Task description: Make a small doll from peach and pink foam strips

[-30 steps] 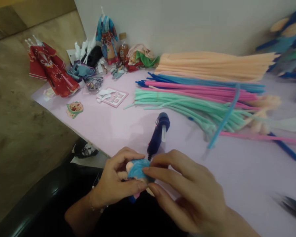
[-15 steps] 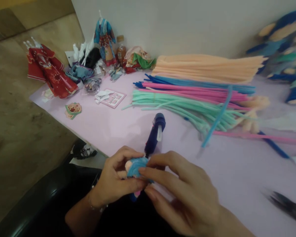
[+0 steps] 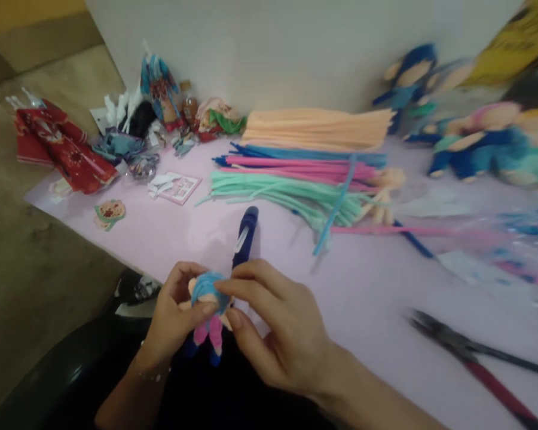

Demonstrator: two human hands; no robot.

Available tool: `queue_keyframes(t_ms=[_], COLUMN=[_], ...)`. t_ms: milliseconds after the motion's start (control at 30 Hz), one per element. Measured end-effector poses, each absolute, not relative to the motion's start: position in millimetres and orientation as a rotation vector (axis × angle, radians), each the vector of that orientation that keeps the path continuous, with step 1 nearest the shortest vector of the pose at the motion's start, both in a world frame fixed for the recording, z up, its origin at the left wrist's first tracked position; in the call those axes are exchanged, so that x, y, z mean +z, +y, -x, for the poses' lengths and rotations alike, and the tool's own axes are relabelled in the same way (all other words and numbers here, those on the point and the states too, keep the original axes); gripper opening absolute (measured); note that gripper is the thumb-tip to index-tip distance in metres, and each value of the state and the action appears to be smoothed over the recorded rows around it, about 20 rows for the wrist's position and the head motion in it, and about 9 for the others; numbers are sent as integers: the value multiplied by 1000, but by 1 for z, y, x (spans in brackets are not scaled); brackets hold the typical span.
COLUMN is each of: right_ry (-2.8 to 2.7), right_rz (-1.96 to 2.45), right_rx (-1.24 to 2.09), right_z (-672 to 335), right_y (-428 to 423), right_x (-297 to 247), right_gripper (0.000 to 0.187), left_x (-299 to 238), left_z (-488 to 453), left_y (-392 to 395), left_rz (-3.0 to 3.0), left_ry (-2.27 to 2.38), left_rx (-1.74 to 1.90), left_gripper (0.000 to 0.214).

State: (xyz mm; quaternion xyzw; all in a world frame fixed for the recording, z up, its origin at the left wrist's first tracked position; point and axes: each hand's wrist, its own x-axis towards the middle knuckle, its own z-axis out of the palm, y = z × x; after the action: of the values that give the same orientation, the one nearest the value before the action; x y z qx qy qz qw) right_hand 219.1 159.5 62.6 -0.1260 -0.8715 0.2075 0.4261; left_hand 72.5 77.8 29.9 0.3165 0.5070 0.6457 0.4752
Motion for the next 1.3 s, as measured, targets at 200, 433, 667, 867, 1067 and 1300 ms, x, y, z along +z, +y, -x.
queue_keyframes(t_ms=[200, 433, 667, 867, 1067, 1300], right_ry=[-2179, -2205, -2245, -2281, -2299, -2281], right_rz=[347, 342, 351, 367, 399, 347], right_rx=[559, 561, 542, 537, 561, 582], right_z=[-225, -223, -219, -218, -216, -217], right_y=[162, 159, 159, 160, 161, 163], right_x=[67, 65, 61, 59, 60, 63], right_gripper=[19, 13, 10, 11, 13, 15], left_x=[33, 32, 32, 30, 29, 33], left_z=[-73, -72, -72, -71, -69, -71], left_y=[74, 73, 74, 76, 79, 81], left_rz=[-832, -905, -920, -929, -924, -925], left_ry=[1376, 1450, 1417, 1382, 1343, 1297], left_rx=[1471, 1445, 1462, 1485, 1497, 1532], left_gripper=[35, 36, 35, 35, 38, 37])
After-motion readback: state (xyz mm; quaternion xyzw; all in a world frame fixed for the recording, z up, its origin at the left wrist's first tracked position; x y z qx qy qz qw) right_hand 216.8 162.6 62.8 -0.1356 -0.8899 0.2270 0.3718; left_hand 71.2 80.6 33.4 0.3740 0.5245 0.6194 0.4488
